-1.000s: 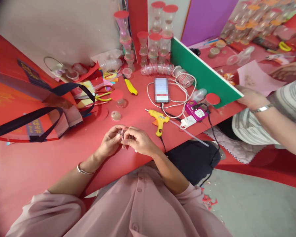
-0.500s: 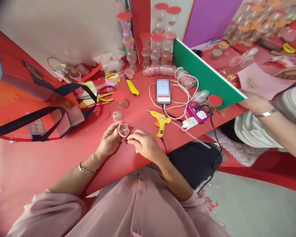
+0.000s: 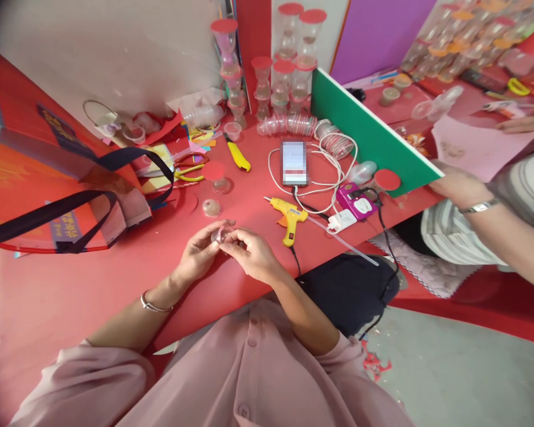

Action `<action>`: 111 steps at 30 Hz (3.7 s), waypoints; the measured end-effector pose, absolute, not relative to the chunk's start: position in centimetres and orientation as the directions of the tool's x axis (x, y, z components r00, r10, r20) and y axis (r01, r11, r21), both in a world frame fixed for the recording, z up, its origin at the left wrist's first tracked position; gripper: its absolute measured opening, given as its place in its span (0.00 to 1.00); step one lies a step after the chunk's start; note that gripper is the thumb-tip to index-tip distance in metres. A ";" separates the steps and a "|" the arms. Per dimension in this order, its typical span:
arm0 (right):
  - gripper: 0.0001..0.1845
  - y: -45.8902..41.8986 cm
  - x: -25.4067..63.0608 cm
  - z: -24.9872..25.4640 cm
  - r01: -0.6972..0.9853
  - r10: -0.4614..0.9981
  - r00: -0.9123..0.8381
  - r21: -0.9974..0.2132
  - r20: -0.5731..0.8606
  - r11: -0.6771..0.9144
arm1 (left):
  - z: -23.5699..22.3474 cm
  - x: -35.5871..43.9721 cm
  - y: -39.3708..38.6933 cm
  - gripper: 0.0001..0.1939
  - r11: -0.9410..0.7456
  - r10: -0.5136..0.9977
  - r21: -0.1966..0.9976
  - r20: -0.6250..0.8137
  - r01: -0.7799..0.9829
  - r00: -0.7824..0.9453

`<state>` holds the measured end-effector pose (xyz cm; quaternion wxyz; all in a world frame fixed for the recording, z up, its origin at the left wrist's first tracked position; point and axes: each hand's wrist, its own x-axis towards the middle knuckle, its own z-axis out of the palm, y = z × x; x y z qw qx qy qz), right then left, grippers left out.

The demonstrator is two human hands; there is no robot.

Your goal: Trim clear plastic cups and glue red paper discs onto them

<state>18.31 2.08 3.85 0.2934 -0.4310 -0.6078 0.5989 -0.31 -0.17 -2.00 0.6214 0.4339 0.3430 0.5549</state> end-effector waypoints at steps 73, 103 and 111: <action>0.27 -0.3 20.6 3.6 0.221 0.926 -0.373 -0.975 -0.050 0.037 | -1.9 0.6 -0.5 0.22 -0.442 0.892 0.896 0.444 0.042 -0.082; 0.09 0.7 20.8 3.1 0.595 0.772 -0.471 -0.492 0.427 0.635 | -0.9 -0.1 -0.5 0.29 -0.658 0.724 0.586 0.664 0.473 0.185; 0.07 0.7 20.9 2.6 0.598 0.785 -0.491 -0.509 0.378 0.619 | -1.0 0.0 -0.6 0.27 -0.645 0.733 0.585 0.654 0.491 0.184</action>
